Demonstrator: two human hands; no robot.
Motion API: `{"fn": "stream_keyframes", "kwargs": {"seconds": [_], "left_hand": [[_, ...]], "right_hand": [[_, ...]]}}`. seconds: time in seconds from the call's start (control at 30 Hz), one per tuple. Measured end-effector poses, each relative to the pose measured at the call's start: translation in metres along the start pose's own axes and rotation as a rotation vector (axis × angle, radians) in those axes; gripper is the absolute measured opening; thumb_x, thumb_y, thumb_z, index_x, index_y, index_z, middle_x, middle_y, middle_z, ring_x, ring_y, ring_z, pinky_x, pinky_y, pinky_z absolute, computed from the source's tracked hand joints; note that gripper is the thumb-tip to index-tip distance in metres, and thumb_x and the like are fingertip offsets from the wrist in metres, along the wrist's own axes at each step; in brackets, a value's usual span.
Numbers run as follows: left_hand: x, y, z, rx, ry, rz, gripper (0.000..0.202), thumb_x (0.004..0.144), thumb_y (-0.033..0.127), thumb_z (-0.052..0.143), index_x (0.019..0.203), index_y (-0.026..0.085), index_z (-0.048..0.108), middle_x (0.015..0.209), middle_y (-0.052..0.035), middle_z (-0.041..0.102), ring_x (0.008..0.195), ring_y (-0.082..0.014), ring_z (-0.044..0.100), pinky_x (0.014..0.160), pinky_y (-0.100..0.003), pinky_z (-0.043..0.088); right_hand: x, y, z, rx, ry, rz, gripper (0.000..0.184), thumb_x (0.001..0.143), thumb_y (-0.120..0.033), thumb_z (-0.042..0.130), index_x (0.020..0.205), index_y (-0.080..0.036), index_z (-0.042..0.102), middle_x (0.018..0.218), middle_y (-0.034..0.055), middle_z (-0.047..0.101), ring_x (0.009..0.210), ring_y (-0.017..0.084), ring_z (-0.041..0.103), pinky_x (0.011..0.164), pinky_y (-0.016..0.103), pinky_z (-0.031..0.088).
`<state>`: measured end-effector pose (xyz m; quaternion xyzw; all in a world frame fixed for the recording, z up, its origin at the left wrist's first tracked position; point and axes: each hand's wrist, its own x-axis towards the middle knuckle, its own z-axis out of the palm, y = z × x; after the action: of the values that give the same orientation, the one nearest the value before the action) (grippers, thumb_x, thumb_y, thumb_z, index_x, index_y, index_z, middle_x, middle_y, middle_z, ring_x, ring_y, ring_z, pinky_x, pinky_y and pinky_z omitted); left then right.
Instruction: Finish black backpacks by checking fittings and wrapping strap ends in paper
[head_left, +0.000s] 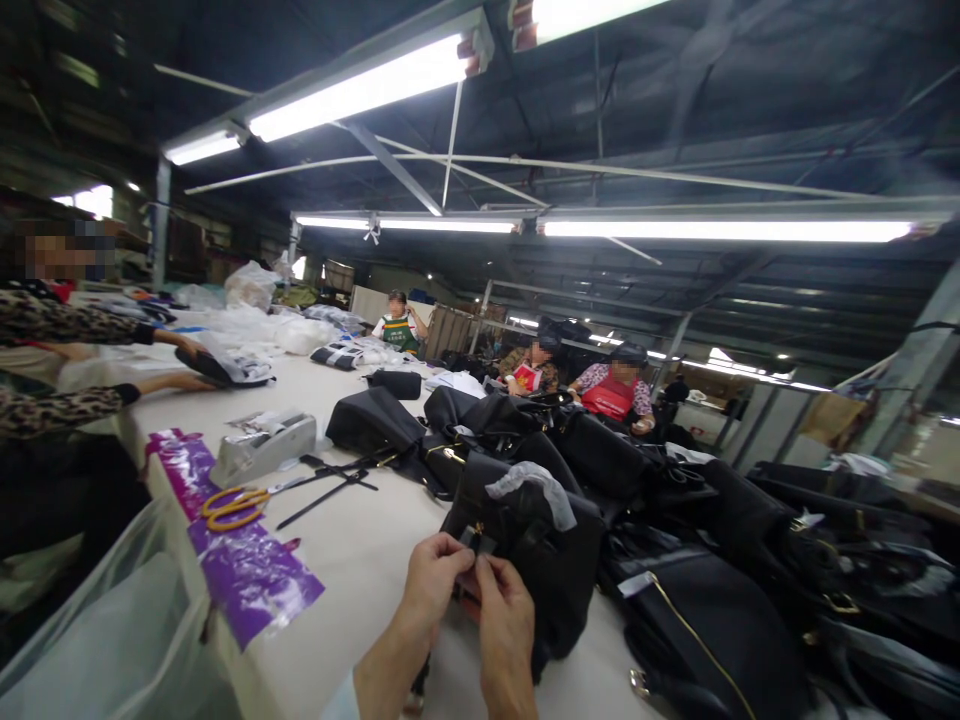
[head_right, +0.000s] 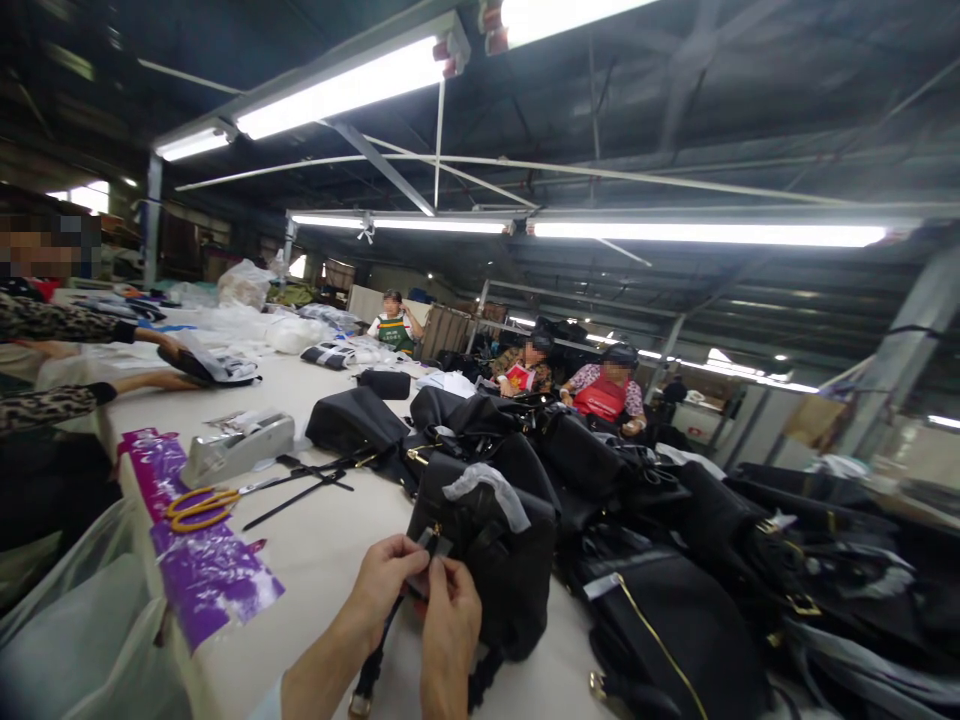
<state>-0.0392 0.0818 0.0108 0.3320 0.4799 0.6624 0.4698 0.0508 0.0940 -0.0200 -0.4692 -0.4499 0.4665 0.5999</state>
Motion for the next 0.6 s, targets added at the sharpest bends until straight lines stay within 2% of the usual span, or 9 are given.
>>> {"fn": "stream_keyframes", "kwargs": {"seconds": [0.2, 0.43, 0.6], "left_hand": [[-0.0043, 0.0010, 0.0009, -0.076, 0.055, -0.055, 0.015, 0.054, 0.023, 0.070, 0.051, 0.017, 0.057, 0.047, 0.0030, 0.056, 0.046, -0.0106, 0.048, 0.050, -0.024, 0.033], [-0.0058, -0.0040, 0.0045, -0.183, 0.082, -0.176, 0.022, 0.049, 0.024, 0.074, 0.052, 0.018, 0.053, 0.044, 0.0047, 0.054, 0.043, -0.0099, 0.047, 0.045, -0.022, 0.029], [-0.0065, -0.0055, 0.0056, -0.230, 0.098, -0.188, 0.022, 0.047, 0.024, 0.072, 0.051, 0.019, 0.050, 0.042, 0.0047, 0.054, 0.042, -0.0095, 0.047, 0.046, -0.022, 0.029]], "right_hand": [[-0.0048, -0.0033, 0.0010, 0.065, -0.050, 0.066, 0.046, 0.065, -0.059, 0.073, 0.085, -0.017, 0.070, 0.082, 0.0074, 0.073, 0.077, 0.027, 0.069, 0.061, 0.032, 0.057], [-0.0054, -0.0019, -0.0028, 0.094, -0.055, 0.065, 0.048, 0.061, -0.059, 0.076, 0.084, -0.017, 0.071, 0.082, 0.0068, 0.074, 0.077, 0.027, 0.069, 0.063, 0.033, 0.057], [-0.0056, -0.0030, -0.0048, 0.090, -0.047, 0.065, 0.050, 0.058, -0.058, 0.078, 0.085, -0.016, 0.073, 0.084, 0.0074, 0.075, 0.074, 0.026, 0.069, 0.060, 0.031, 0.056]]}}
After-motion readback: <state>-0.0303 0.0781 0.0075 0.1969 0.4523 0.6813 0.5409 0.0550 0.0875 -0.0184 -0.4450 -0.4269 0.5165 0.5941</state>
